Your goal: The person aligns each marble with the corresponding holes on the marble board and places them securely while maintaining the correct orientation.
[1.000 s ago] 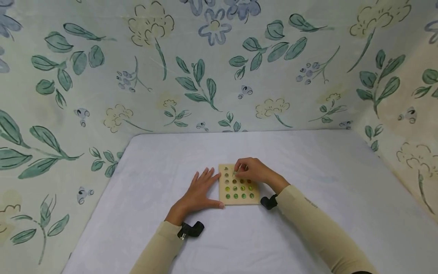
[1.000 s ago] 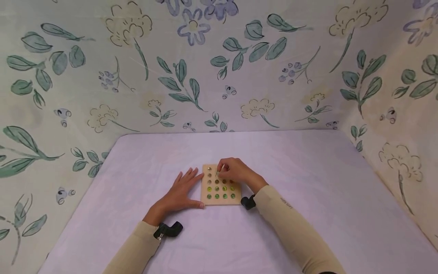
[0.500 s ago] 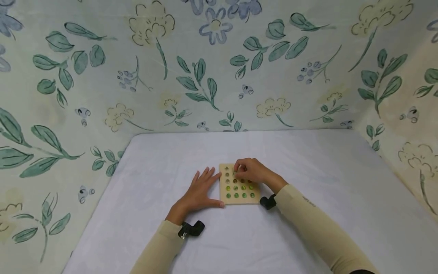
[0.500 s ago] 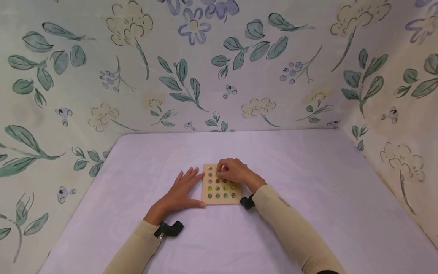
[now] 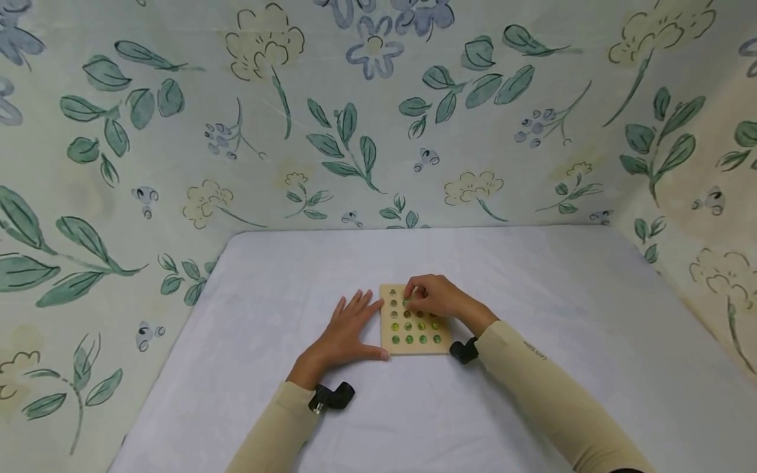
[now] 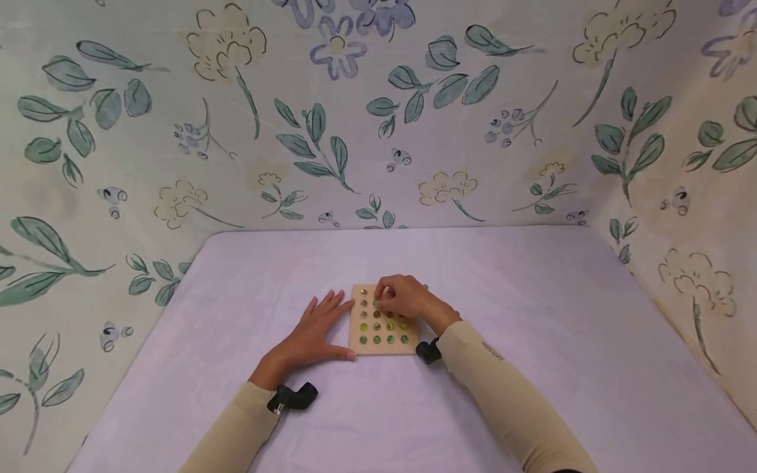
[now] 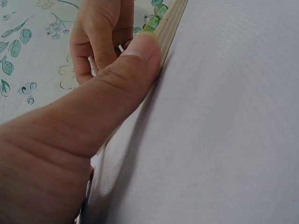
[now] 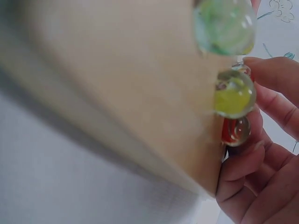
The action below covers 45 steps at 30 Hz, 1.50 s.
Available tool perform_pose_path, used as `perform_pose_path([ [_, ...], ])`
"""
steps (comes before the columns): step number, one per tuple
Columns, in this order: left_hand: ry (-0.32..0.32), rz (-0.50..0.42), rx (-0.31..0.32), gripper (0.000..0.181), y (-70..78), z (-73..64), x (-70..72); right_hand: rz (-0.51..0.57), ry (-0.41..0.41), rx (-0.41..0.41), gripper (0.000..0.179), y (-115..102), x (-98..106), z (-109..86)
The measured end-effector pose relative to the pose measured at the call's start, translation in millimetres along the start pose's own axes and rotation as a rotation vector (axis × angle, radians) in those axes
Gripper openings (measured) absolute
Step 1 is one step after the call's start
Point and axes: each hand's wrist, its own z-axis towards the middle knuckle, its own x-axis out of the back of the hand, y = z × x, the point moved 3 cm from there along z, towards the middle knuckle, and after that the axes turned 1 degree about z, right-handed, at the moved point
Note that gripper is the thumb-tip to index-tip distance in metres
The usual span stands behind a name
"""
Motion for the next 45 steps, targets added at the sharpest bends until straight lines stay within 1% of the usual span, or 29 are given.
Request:
perform_pose_path([
  [6,-0.004,0.002,0.017,0.112,-0.1,1.0,-0.4,0.0,-0.001,0.005,0.013,0,1,0.3],
  [12,0.007,-0.012,0.001,0.111,1.5,-0.3,-2.3,0.0,-0.009,0.021,0.015,2,4,-2.4],
  [17,0.012,-0.017,-0.002,0.11,3.4,-0.2,-0.6,-0.015,0.003,0.022,0.015,2,12,-5.8],
  [23,0.0,-0.003,0.013,0.111,2.5,1.2,-0.2,-0.039,0.034,-0.003,0.012,4,24,-11.3],
  [28,0.015,-0.02,0.011,0.11,0.5,0.5,-0.9,-0.052,0.065,0.006,0.013,8,30,-17.0],
  [33,0.01,-0.018,0.009,0.111,-0.7,-0.4,-2.0,-0.062,0.085,0.0,0.014,11,34,-21.9],
  [38,0.011,-0.011,0.006,0.111,-0.9,-0.2,-0.2,-0.07,0.109,-0.034,0.014,18,37,-24.2],
  [45,0.005,-0.009,0.014,0.112,-1.8,0.4,-0.3,-0.082,0.139,-0.034,0.015,28,48,-27.2],
])
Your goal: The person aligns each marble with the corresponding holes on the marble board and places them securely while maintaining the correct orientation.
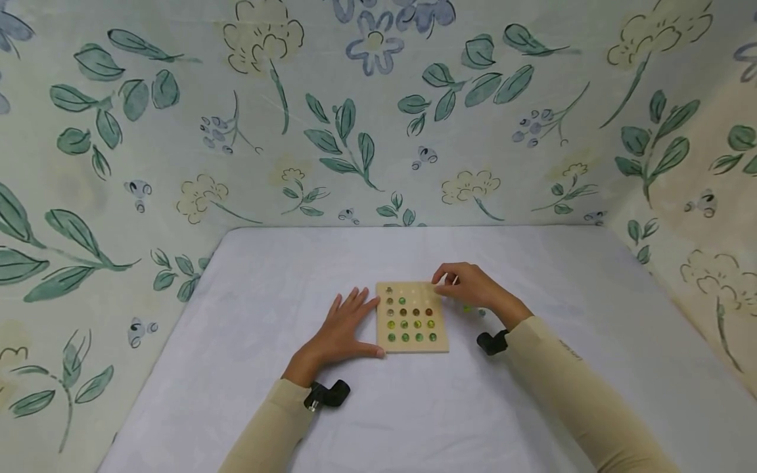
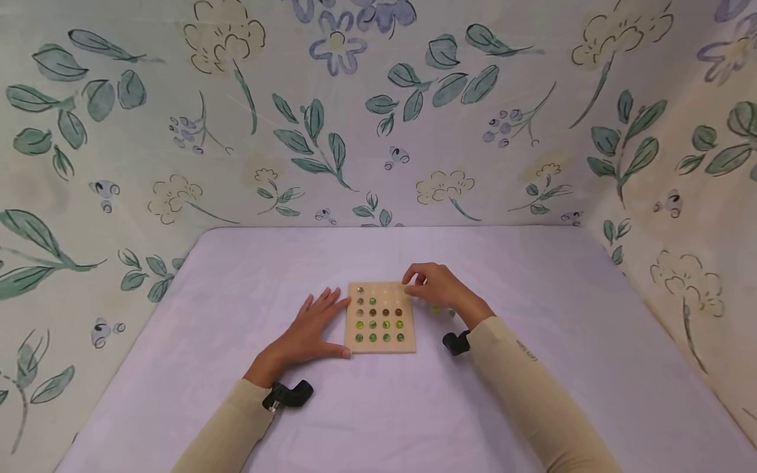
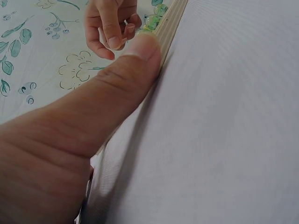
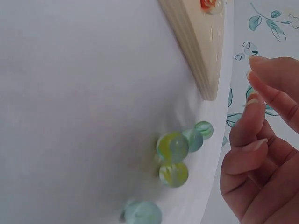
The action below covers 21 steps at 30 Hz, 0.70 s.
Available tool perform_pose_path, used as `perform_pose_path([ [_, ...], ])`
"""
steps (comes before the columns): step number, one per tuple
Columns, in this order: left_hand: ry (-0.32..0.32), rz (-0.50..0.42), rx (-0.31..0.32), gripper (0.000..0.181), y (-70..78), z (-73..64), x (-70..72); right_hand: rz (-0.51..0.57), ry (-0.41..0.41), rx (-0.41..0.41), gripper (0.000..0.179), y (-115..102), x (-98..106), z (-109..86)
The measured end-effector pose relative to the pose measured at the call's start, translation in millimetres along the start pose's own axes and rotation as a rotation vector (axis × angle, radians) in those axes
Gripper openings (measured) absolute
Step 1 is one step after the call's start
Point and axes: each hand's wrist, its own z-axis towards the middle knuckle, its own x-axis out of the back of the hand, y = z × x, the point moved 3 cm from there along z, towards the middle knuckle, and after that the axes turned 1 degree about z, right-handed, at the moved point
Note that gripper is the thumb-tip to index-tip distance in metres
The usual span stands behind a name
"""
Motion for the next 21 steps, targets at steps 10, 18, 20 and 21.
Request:
perform_pose_path([
  [10,0.006,0.005,-0.002,0.112,-1.2,0.0,-2.2,-0.009,0.009,-0.011,0.015,16,7,-3.1],
  [18,0.007,0.001,0.003,0.112,-0.4,0.3,-2.4,0.003,0.002,-0.041,0.016,30,8,-8.6],
  [20,0.005,0.002,0.007,0.112,-1.2,0.9,-3.2,0.007,0.002,-0.036,0.016,34,9,-10.3],
  [21,0.004,0.002,0.008,0.112,-1.5,1.1,-4.0,0.01,0.002,-0.036,0.016,36,9,-11.3],
])
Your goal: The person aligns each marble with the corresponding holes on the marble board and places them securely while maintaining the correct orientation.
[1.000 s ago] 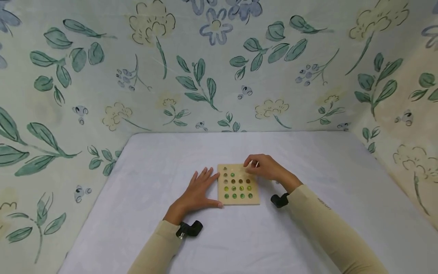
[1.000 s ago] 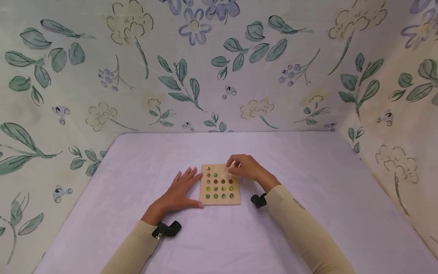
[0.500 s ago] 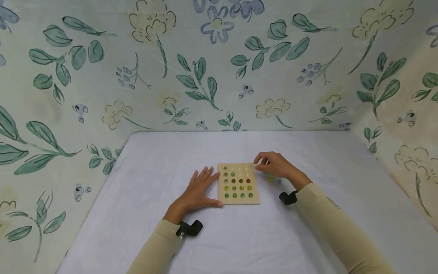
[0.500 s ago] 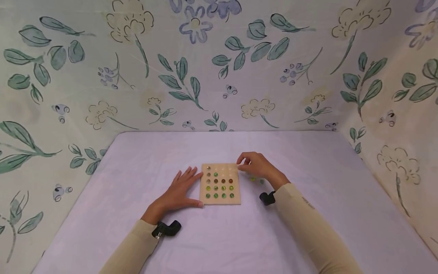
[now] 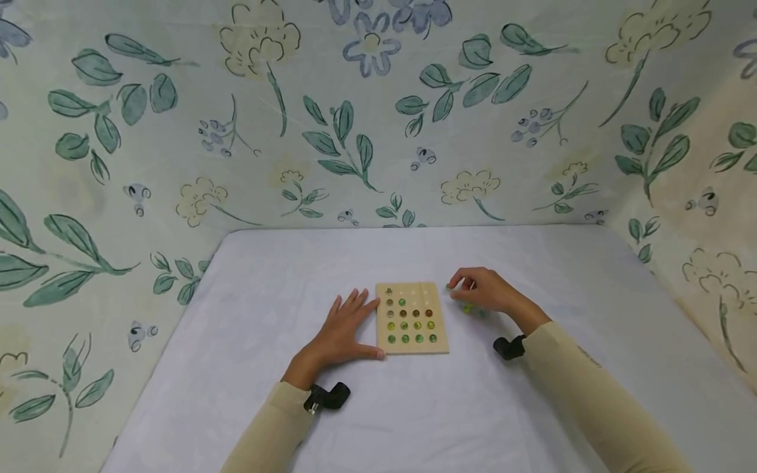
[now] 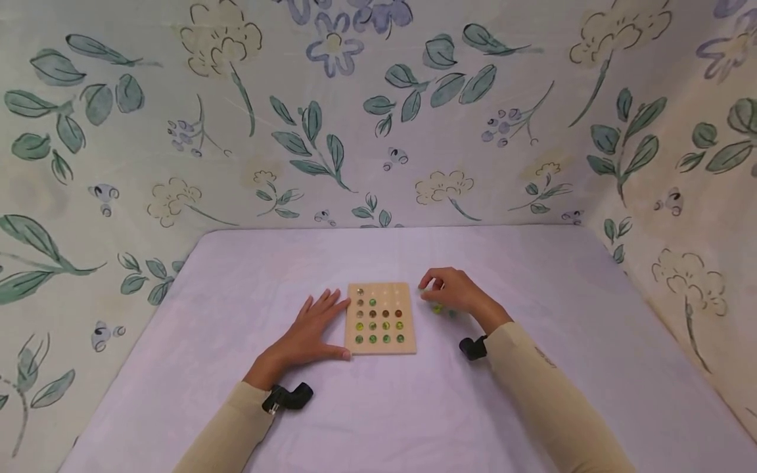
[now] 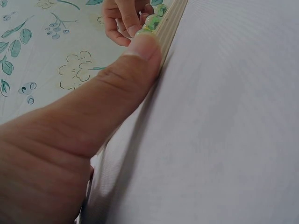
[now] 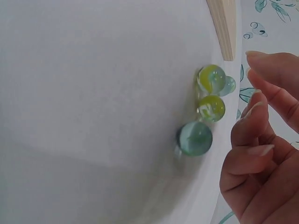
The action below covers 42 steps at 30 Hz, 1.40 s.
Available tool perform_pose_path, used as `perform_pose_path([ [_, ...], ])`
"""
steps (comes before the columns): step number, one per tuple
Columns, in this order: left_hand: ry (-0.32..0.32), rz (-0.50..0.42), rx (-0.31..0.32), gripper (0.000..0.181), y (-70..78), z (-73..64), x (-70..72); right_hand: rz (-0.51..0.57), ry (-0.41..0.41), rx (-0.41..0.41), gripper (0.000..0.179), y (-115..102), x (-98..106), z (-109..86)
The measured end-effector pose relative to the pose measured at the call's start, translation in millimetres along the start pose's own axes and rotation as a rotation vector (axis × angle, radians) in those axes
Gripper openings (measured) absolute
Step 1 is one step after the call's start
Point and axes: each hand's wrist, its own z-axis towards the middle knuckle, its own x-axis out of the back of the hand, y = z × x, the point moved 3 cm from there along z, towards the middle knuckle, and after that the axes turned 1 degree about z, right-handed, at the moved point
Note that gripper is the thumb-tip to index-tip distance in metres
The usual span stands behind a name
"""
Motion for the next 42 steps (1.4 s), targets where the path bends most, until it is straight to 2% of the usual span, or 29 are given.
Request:
perform_pose_path([
  [7,-0.018,0.005,0.0,0.113,-0.2,0.1,-1.6,0.004,-0.001,-0.045,0.017,9,0,-4.2],
  [10,-0.003,0.001,-0.005,0.112,0.1,0.0,0.2,0.007,0.002,-0.035,0.016,10,1,-4.2],
  [17,-0.02,0.0,0.002,0.112,0.8,-1.3,0.0,0.021,-0.011,-0.034,0.016,16,0,-6.6],
  [23,-0.006,0.009,-0.01,0.112,1.5,-0.9,1.7,0.028,-0.003,-0.013,0.016,19,0,-4.1],
  [37,-0.002,0.002,-0.004,0.112,1.4,-1.1,2.6,0.019,-0.005,-0.104,0.018,21,-4,-1.8],
  [42,0.006,-0.009,-0.011,0.112,2.2,-2.6,3.1,0.013,0.0,-0.114,0.019,22,-6,-0.7],
])
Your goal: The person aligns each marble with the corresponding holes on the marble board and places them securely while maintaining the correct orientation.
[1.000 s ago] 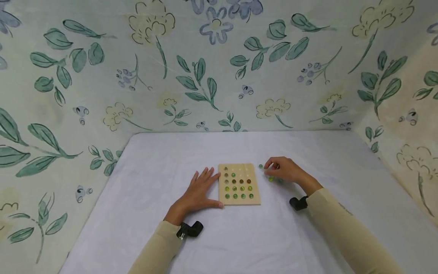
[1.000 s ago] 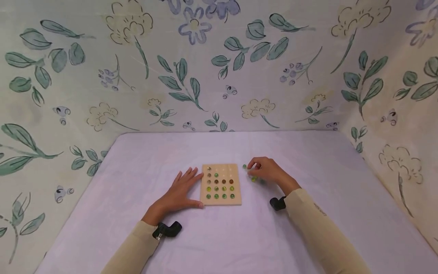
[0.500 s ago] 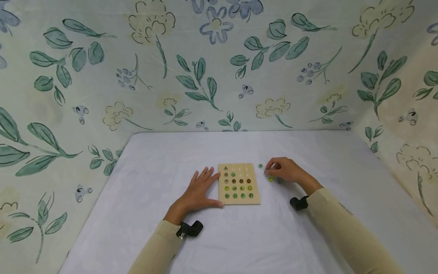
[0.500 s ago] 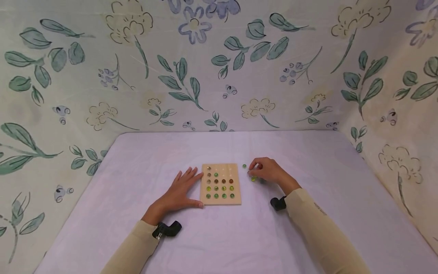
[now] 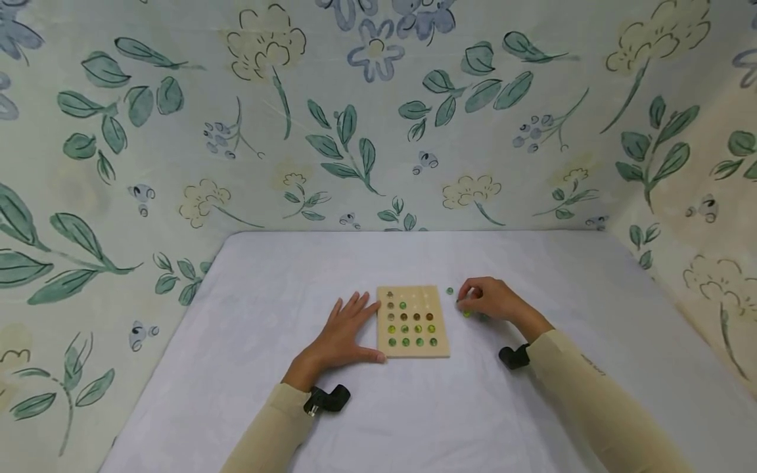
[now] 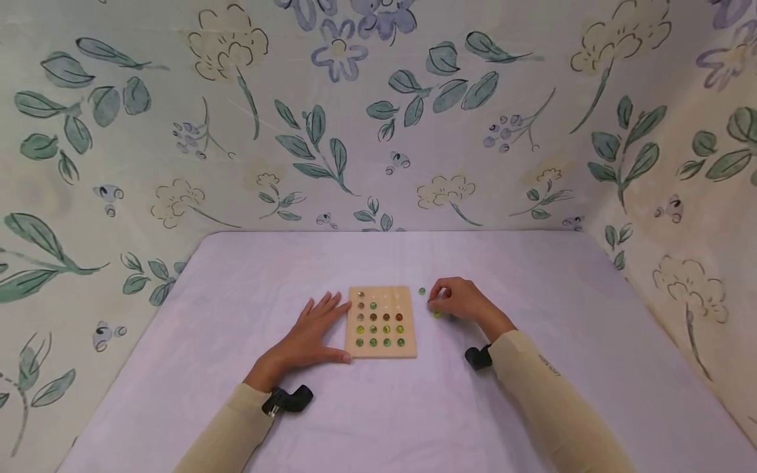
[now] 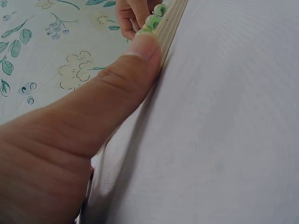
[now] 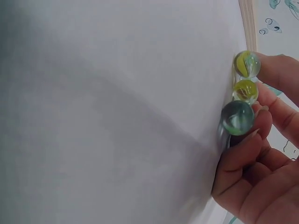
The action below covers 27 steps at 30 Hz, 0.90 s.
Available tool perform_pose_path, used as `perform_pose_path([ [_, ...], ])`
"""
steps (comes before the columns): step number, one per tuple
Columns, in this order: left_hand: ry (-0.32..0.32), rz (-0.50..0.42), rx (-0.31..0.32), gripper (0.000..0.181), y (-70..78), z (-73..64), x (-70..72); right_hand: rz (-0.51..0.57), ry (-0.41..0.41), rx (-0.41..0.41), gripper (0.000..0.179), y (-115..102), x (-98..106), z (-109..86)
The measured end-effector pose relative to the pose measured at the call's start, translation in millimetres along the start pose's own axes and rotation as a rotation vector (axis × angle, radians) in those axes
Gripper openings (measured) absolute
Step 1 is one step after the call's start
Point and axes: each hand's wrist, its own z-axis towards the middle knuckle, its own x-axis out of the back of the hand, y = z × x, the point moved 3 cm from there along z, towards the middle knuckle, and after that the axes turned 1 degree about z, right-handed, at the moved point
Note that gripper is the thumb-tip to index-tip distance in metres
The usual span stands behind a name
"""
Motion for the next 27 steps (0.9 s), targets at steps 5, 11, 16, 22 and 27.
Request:
perform_pose_path([
  [5,0.002,0.004,0.003,0.112,0.7,-0.5,0.6,-0.002,0.007,0.004,0.019,0.1,-1.0,0.9],
  [11,0.003,-0.003,0.0,0.111,2.5,-0.8,0.1,-0.001,0.005,0.0,0.017,-0.5,-0.5,-0.5],
  [16,0.006,-0.003,0.003,0.111,3.7,-0.7,0.7,0.0,0.006,0.008,0.016,-1.4,0.2,-1.0],
  [22,0.006,0.001,0.001,0.112,1.7,0.9,0.3,-0.002,0.002,-0.008,0.019,-0.9,1.1,0.1],
  [27,0.002,0.0,0.001,0.112,1.4,0.3,-0.1,0.006,0.0,0.0,0.018,-0.7,1.6,0.2],
])
